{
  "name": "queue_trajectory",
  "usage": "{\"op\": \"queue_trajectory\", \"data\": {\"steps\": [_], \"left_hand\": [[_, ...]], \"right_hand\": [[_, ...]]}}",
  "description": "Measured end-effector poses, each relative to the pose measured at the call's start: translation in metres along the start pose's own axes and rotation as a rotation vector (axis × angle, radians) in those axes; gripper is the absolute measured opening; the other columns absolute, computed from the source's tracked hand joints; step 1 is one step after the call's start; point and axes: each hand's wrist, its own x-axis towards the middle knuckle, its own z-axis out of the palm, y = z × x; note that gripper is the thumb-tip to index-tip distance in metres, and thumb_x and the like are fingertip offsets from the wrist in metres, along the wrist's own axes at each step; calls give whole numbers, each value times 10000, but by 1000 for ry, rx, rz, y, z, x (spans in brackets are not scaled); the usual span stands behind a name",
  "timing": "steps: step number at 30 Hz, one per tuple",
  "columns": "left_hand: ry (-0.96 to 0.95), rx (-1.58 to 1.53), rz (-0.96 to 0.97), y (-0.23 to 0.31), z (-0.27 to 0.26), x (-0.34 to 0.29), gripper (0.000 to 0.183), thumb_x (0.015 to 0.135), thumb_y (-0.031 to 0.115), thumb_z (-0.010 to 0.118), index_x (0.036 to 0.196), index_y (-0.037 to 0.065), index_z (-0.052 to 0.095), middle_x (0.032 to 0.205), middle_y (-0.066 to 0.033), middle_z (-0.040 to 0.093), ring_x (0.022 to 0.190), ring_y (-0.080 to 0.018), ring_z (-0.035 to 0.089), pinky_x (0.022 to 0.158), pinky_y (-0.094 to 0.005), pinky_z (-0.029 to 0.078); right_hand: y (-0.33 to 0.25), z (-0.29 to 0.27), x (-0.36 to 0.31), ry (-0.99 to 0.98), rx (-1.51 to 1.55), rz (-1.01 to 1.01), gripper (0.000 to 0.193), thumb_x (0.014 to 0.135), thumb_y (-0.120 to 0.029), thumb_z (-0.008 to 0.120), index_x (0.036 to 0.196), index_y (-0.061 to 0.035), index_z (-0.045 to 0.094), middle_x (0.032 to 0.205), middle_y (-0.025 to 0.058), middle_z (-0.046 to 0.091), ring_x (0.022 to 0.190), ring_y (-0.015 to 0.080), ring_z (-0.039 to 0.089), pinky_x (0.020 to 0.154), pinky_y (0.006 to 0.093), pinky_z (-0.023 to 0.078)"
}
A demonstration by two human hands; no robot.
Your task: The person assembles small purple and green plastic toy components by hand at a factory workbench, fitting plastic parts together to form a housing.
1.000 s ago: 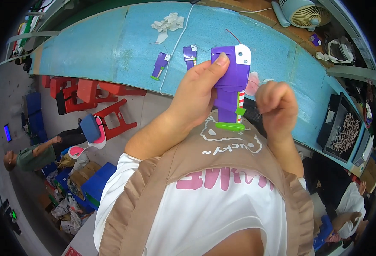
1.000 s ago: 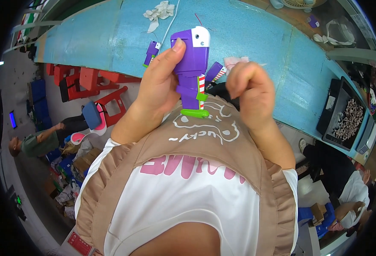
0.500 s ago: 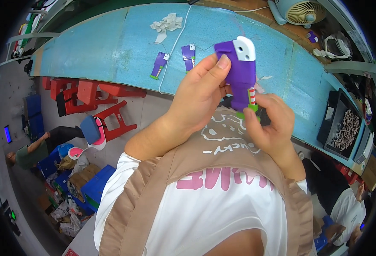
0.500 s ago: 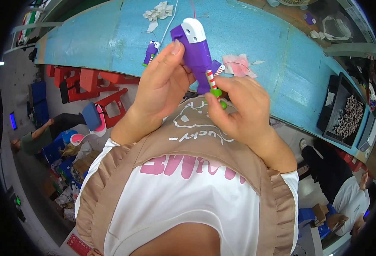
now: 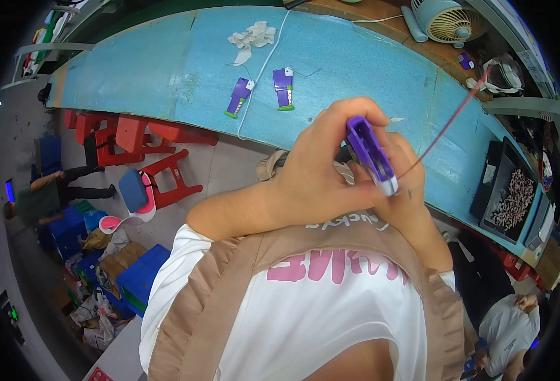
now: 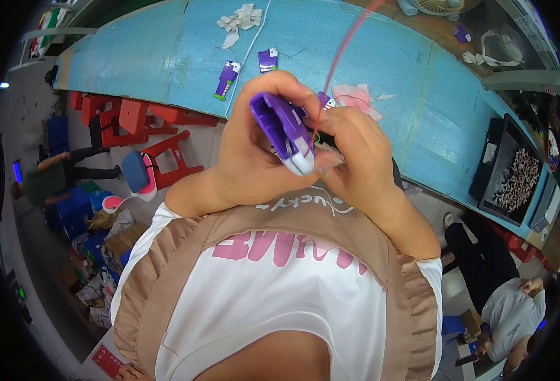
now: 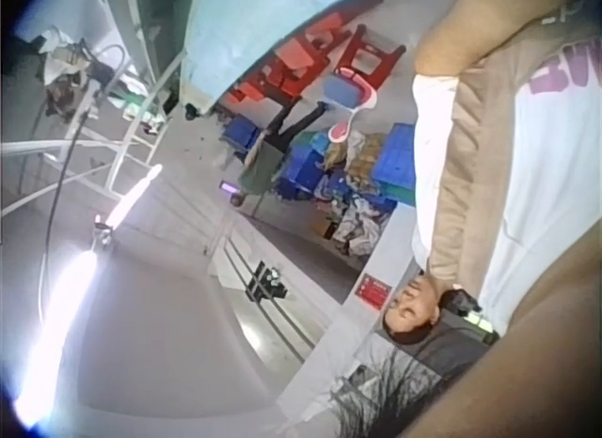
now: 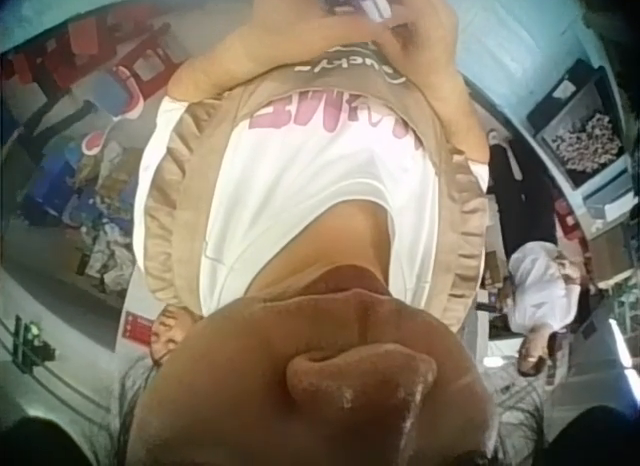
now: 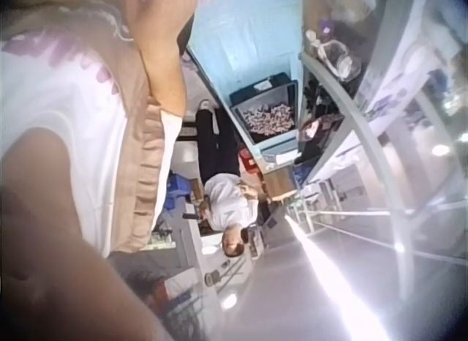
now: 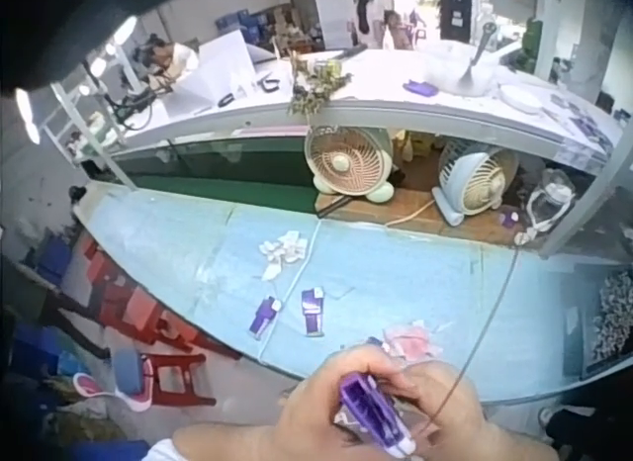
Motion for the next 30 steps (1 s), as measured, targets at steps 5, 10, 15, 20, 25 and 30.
{"op": "queue_trajectory", "data": {"steps": [5,10,15,20,25,30], "left_hand": [[-51,43,120,2,2,2,625,614,-23,753,1110,41,377,960,-106,487,864,-157,507,743,-273,449],[-47,228,319,1,5,8,529,571,56,796,986,74,467,813,-71,550,799,-216,538,745,-328,392],[-37,223,302,1,6,7,473,556,90,808,884,88,467,784,-51,550,760,-219,550,744,-318,382],[-31,267,289,0,6,7,467,557,106,810,861,96,455,783,-45,541,760,-223,559,749,-332,379],[-57,265,312,1,6,7,456,563,128,807,846,100,451,776,-37,540,753,-223,570,761,-344,379],[-49,281,334,3,7,8,449,572,120,801,847,99,447,775,-39,540,743,-229,575,767,-351,381]], "right_hand": [[14,14,-6,-32,306,343,385,684,-142,669,1019,-11,532,859,112,591,766,266,588,648,312,458],[9,14,-6,-146,553,443,282,740,-194,656,947,-23,573,749,70,580,655,132,544,582,254,425],[3,1,-1,-249,531,374,231,731,-196,658,869,-23,592,681,71,570,605,121,528,545,247,403],[3,5,-6,-153,545,235,224,707,-196,684,817,-24,592,650,80,569,549,147,528,505,256,392],[1,2,-2,-123,536,154,232,696,-209,703,773,-24,586,635,87,565,522,160,524,485,260,385],[1,5,-3,-93,556,156,242,694,-220,706,741,-20,578,601,83,545,503,152,512,468,257,371]]}}
